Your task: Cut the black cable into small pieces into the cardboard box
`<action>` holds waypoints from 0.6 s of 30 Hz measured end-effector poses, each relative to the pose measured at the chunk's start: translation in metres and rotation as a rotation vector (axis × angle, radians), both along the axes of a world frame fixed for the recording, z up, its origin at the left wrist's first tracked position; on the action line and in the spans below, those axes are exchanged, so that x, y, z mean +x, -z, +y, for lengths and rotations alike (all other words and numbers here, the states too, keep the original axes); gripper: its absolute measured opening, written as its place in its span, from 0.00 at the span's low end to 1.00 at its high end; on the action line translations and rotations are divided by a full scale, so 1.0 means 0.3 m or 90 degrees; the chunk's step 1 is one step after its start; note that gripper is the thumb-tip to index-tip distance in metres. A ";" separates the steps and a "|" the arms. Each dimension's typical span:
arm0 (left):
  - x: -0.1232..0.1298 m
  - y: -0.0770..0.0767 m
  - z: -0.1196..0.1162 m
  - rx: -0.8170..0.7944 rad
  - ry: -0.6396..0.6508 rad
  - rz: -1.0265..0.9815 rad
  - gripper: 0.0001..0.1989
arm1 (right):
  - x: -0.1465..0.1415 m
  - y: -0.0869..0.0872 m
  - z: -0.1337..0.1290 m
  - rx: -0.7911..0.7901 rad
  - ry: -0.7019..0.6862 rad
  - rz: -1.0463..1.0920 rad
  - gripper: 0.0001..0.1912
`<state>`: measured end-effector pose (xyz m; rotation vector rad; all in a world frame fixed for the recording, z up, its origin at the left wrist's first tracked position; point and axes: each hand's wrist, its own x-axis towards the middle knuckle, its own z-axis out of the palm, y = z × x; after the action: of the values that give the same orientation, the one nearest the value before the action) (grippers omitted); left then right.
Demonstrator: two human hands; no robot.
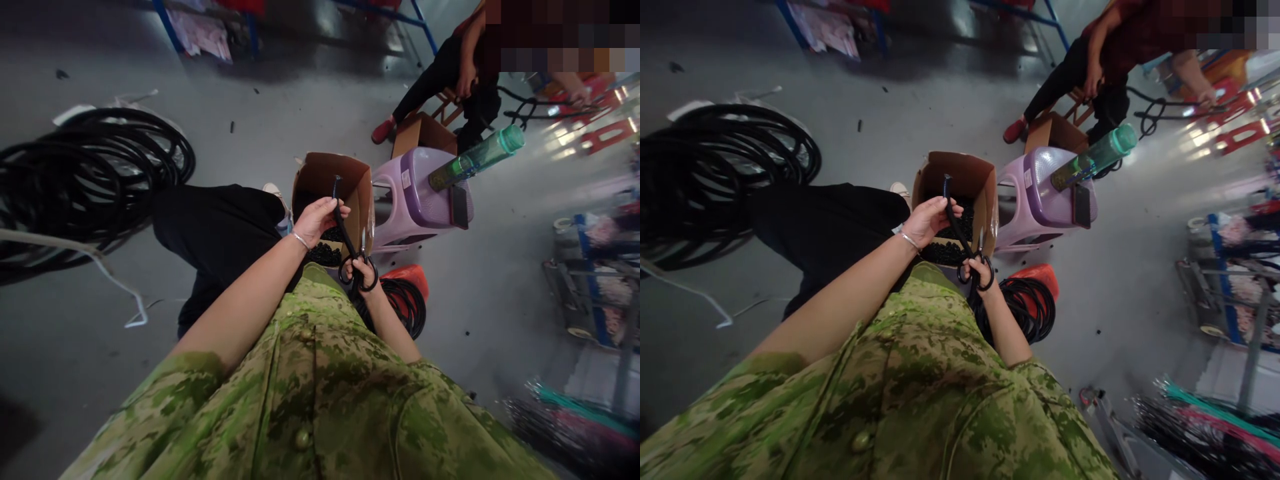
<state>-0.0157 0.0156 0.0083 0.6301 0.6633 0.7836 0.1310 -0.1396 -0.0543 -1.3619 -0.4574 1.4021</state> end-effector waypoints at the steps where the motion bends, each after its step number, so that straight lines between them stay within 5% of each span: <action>1: 0.000 -0.001 -0.001 -0.001 0.006 0.001 0.19 | -0.011 0.006 -0.003 -0.011 -0.015 0.002 0.19; 10: 0.008 0.019 -0.007 0.017 0.073 0.027 0.21 | -0.089 0.052 0.005 -0.139 -0.096 0.007 0.15; 18: 0.013 0.017 -0.012 0.016 0.067 0.084 0.19 | -0.108 0.048 0.017 -0.157 -0.129 -0.052 0.15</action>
<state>-0.0120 0.0121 0.0032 0.7387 0.7361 0.6572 0.0985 -0.1346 -0.0686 -1.6127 -0.4996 1.6127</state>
